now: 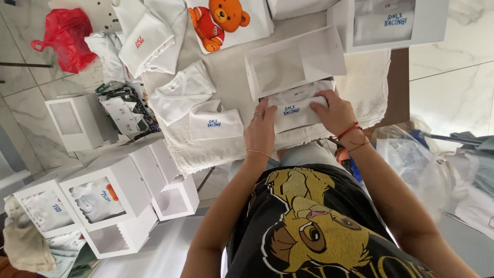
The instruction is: The person folds white baby onesies and socks, then places them into white boxes with clear windows. The person repeats this process multiple times, handling the items one at a time and arranging them neatly inside the boxes.
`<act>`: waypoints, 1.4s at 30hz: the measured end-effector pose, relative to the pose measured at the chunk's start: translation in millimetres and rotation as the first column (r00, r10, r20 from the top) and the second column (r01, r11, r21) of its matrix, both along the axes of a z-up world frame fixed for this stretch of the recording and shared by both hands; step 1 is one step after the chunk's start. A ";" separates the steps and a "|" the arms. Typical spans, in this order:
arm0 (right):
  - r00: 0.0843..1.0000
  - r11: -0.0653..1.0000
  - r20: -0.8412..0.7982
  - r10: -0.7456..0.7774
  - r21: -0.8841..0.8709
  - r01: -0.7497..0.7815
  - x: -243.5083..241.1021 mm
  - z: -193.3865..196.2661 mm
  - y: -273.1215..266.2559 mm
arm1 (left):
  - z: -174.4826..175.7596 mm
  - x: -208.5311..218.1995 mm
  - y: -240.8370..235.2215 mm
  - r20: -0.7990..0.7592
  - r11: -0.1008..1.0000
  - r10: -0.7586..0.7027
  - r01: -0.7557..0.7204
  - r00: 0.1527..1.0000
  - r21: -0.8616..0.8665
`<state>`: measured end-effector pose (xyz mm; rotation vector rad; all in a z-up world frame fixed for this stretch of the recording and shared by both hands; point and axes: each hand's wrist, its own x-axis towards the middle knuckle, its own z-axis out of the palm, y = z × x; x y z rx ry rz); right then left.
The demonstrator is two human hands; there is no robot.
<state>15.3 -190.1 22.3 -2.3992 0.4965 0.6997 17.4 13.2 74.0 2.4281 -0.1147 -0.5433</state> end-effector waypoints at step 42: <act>0.247 0.777 0.799 0.548 -0.377 -0.504 -18.6 -2.5 -73.2 | -76.7 -23.8 19.9 0.728 0.951 -0.308 0.226 0.613 0.212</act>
